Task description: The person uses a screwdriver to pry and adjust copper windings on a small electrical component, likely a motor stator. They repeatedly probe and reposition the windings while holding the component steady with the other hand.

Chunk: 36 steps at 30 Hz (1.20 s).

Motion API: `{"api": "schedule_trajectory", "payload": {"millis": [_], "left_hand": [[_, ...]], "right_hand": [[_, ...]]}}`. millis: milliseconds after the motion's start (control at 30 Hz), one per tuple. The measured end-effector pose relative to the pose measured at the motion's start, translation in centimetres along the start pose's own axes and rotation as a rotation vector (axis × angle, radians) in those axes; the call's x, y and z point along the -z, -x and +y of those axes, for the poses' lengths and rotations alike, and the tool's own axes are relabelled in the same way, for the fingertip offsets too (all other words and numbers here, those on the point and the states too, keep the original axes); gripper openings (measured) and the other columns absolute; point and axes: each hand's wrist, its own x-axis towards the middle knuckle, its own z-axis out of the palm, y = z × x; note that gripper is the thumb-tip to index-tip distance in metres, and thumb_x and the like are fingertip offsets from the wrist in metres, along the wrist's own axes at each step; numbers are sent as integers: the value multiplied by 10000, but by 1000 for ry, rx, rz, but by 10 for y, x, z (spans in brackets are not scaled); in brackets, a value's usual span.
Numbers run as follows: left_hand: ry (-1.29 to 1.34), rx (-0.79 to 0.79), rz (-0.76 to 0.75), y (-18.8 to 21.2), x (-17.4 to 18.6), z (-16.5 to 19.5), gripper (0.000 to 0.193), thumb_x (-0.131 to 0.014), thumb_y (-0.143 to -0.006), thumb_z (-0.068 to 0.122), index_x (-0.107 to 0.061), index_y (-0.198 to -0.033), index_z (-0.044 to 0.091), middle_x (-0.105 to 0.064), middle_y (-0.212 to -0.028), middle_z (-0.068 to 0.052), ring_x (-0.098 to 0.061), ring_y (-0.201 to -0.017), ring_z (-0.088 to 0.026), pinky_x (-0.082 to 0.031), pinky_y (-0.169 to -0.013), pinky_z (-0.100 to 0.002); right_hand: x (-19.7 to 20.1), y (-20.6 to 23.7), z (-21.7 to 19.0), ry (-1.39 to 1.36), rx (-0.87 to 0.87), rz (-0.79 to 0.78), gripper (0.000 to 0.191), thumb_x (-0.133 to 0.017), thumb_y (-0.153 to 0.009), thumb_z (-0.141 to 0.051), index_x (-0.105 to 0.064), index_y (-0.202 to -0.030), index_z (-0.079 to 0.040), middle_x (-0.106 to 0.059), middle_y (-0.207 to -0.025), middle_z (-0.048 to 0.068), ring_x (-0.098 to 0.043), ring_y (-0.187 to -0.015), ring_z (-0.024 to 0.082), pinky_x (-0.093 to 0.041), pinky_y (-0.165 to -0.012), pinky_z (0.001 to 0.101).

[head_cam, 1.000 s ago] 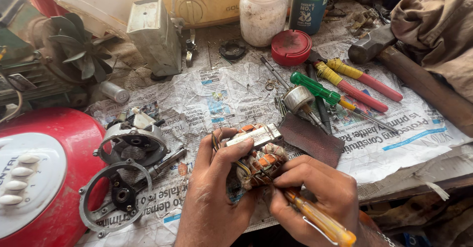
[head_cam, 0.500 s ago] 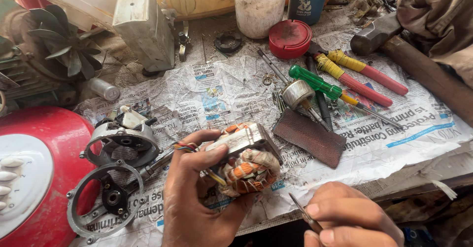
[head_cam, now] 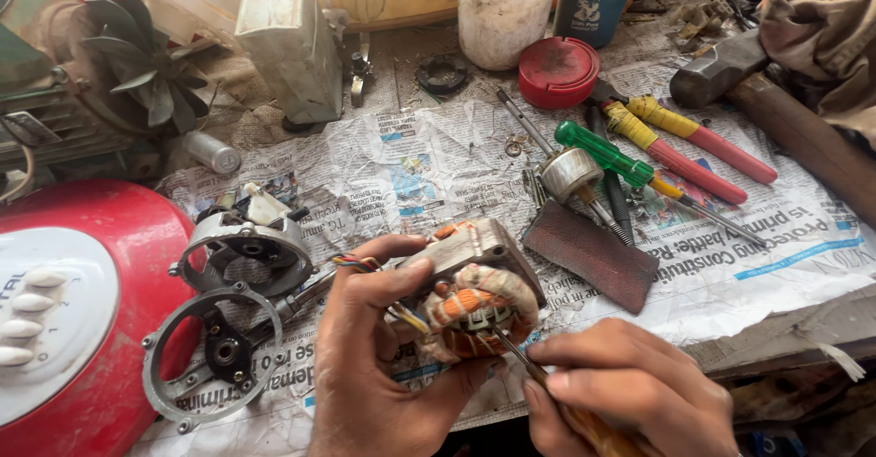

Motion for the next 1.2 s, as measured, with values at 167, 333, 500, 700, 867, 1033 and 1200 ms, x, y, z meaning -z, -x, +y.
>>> {"api": "schedule_trajectory", "payload": {"millis": [167, 333, 500, 700, 867, 1033, 1200], "left_hand": [[-105, -13, -12, -2, 1, 1, 645, -876, -702, -38, -536, -1234, 93, -502, -1387, -182, -715, -1220, -294, -680, -901, -340], [-419, -94, -10, -2, 3, 2, 637, -916, -642, 23, -597, -1186, 111, -570, -1343, -169, -676, -1213, -315, -618, -926, -391], [-487, -137, -26, -1, 3, 2, 644, -898, -627, 27, -601, -1193, 98, -570, -1339, -179, -650, -1204, -335, -555, -944, -435], [-400, -86, -39, 0, 3, 0, 622, -894, -669, 18, -605, -1214, 102, -568, -1363, -190, -689, -1246, -333, -623, -950, -403], [-391, -87, -39, 0, 3, -1, 611, -892, -687, 15, -604, -1219, 97, -566, -1361, -195, -697, -1243, -335, -633, -942, -392], [-411, -96, -48, 0, 3, 0, 602, -886, -691, 10, -607, -1218, 92, -572, -1345, -199, -694, -1247, -338, -637, -935, -388], [-378, -112, -57, 0, 3, -1, 592, -894, -725, 17, -608, -1238, 92, -575, -1367, -202, -721, -1231, -317, -654, -927, -378]], "right_hand": [[0, -7, 1, -51, -79, -95, 233, -835, -736, -32, -643, -862, -70, -752, -847, 95, -779, -742, 158, -607, -676, 271], [-2, -15, 3, 39, 31, -148, 257, -854, -710, -31, -666, -884, -54, -736, -851, 109, -762, -736, 183, -593, -652, 277], [0, -14, 7, 90, 95, -179, 280, -864, -705, -36, -655, -890, -53, -734, -878, 110, -752, -754, 201, -580, -651, 285], [0, -13, 10, 74, 80, -191, 291, -876, -706, -47, -659, -901, -58, -745, -892, 108, -748, -736, 190, -571, -633, 278], [0, -14, 9, 63, 79, -183, 288, -866, -705, -39, -650, -894, -64, -743, -893, 112, -759, -740, 195, -575, -638, 280], [-2, -16, 5, 28, 47, -198, 277, -857, -689, -39, -651, -875, -58, -739, -874, 112, -756, -735, 195, -573, -638, 281], [-6, -12, 1, -55, -115, -78, 236, -829, -700, -17, -639, -828, -74, -738, -839, 74, -747, -719, 137, -582, -624, 246]]}}
